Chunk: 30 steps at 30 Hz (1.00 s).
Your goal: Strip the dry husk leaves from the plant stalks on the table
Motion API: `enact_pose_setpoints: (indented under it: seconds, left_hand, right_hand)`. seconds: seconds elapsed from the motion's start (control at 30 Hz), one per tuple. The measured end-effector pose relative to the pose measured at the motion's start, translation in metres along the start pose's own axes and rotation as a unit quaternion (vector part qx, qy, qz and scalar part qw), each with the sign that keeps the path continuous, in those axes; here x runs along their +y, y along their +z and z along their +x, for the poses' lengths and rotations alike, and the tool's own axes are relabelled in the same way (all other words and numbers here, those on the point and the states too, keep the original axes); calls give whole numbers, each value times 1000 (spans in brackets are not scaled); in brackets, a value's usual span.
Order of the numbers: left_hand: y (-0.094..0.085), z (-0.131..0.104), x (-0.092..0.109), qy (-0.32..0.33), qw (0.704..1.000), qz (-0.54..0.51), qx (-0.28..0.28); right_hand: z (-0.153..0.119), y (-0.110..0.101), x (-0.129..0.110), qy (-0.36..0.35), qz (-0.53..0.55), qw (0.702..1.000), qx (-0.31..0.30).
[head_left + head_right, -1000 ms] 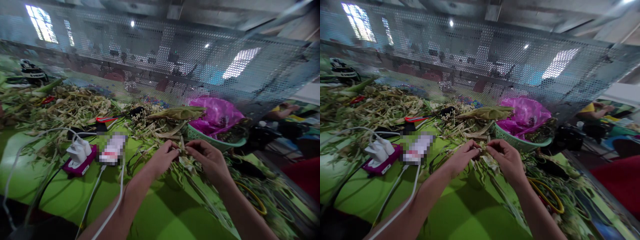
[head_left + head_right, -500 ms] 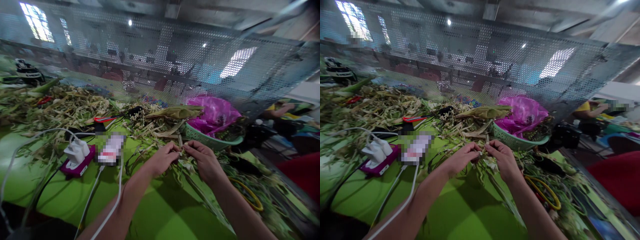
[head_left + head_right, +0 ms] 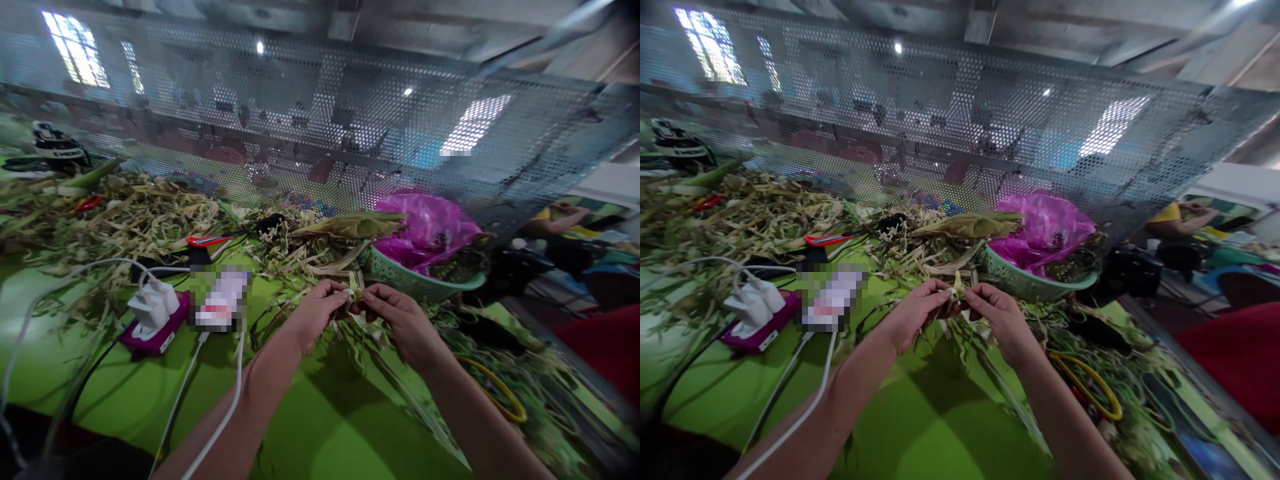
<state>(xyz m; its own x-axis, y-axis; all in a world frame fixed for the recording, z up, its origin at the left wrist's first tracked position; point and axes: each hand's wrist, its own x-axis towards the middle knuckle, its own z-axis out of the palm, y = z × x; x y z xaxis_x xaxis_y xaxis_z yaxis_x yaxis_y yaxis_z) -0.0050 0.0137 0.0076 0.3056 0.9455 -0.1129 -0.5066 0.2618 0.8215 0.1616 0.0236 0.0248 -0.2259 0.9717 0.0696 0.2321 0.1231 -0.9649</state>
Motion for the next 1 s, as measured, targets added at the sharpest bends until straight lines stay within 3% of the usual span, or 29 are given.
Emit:
enact_pose_setpoints:
  seconds: [0.3, 0.5, 0.63, 0.8, 1.0]
  left_hand:
    - [1, -2, 3, -23, 1000, 0, 14]
    - [-4, 4, -4, 26, 999, -24, 19]
    - [-4, 5, -5, 39, 997, -60, 26]
    - [-5, 5, -5, 31, 998, -44, 31]
    - [-9, 3, -4, 13, 1000, -13, -3]
  right_hand:
    - [1, 3, 2, -19, 5, 999, 42]
    - [2, 4, 3, -17, 7, 996, 86]
    - [2, 9, 3, -20, -44, 998, 51]
    - [0, 12, 6, -72, -133, 987, 47]
    - [0, 6, 7, -126, -165, 978, 32]
